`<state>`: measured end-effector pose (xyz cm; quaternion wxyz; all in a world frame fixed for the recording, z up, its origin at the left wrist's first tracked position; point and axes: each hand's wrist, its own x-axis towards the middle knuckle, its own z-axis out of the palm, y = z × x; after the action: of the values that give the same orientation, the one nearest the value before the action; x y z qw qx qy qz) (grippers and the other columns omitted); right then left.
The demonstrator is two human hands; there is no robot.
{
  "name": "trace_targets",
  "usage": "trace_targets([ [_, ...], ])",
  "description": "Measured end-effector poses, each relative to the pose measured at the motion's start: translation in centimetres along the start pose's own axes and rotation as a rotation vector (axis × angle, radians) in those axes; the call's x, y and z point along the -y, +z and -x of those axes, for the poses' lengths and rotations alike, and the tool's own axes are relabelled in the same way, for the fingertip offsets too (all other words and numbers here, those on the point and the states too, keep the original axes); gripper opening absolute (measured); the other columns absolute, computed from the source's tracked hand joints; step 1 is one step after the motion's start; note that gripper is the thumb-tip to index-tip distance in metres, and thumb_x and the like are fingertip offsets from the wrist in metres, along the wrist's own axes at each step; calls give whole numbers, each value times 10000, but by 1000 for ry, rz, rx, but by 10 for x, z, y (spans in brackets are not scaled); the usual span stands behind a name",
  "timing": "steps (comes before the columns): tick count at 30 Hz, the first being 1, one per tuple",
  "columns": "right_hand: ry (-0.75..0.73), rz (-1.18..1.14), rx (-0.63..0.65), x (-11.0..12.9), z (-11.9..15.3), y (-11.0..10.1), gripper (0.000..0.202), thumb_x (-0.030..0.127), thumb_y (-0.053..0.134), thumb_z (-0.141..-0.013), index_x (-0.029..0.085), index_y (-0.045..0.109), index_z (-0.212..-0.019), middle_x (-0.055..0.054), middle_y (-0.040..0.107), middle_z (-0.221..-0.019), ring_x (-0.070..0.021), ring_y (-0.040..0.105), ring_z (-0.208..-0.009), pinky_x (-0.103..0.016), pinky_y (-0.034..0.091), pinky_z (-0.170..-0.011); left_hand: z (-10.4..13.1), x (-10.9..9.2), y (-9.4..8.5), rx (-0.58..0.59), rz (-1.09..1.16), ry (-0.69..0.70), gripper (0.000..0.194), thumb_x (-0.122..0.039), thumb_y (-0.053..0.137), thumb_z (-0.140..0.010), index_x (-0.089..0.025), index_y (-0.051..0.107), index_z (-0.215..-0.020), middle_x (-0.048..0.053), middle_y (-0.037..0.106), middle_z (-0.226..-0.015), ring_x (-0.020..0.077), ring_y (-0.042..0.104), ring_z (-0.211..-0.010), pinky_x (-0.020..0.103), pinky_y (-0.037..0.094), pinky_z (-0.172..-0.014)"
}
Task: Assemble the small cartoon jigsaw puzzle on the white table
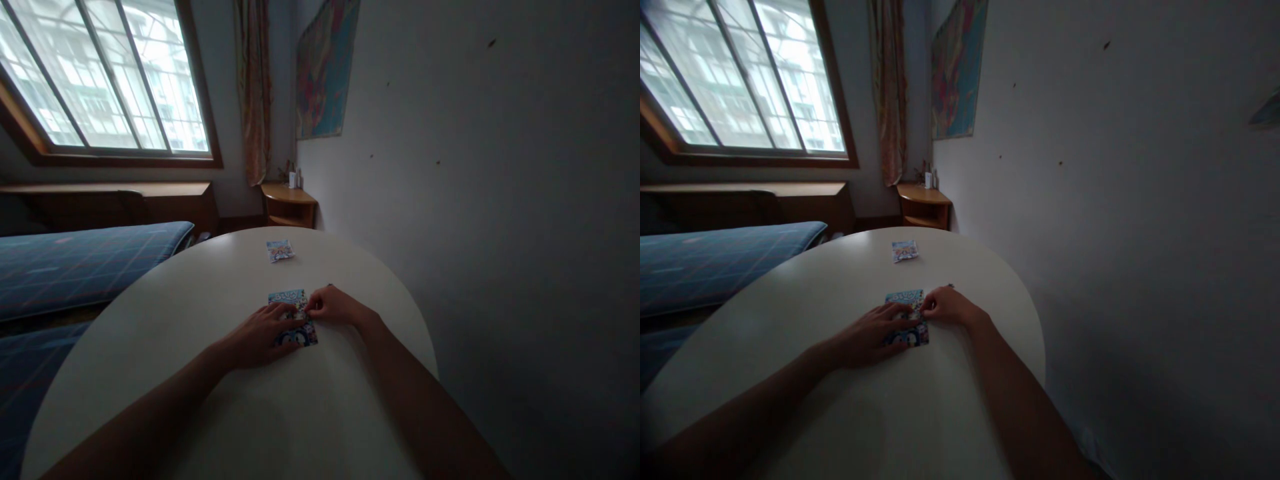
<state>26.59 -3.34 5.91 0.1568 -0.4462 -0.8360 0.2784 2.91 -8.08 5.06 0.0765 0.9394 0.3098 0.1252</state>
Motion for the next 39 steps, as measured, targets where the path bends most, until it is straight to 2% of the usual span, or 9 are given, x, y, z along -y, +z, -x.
trace_targets([
  [14,-26,-14,3,-5,-2,1,189,194,646,-742,146,763,-882,-40,741,-774,-132,635,-672,-203,419,-603,0,3,4,-2,0,-2,478,-495,525,-919,-373,497,-1380,61,468,-1396,295,490,-1234,492,390,-1053],
  [22,-31,52,-143,-11,-5,4,205,206,607,-794,180,759,-929,-41,745,-852,-140,650,-741,-217,435,-673,0,3,3,23,4,-17,478,-514,503,-925,-385,488,-1385,54,451,-1419,304,485,-1241,507,396,-1045],
  [28,-22,92,-152,-10,-6,6,227,179,611,-777,200,765,-942,-32,741,-838,-135,645,-730,-215,433,-673,0,1,2,-12,5,1,474,-507,503,-928,-371,498,-1382,67,466,-1403,302,494,-1228,501,392,-1047],
  [39,-12,77,-148,-8,-6,5,238,185,609,-772,195,775,-942,-41,748,-850,-131,643,-724,-212,423,-663,0,1,1,5,3,-3,470,-490,511,-927,-371,495,-1381,64,461,-1404,305,490,-1231,504,398,-1043],
])
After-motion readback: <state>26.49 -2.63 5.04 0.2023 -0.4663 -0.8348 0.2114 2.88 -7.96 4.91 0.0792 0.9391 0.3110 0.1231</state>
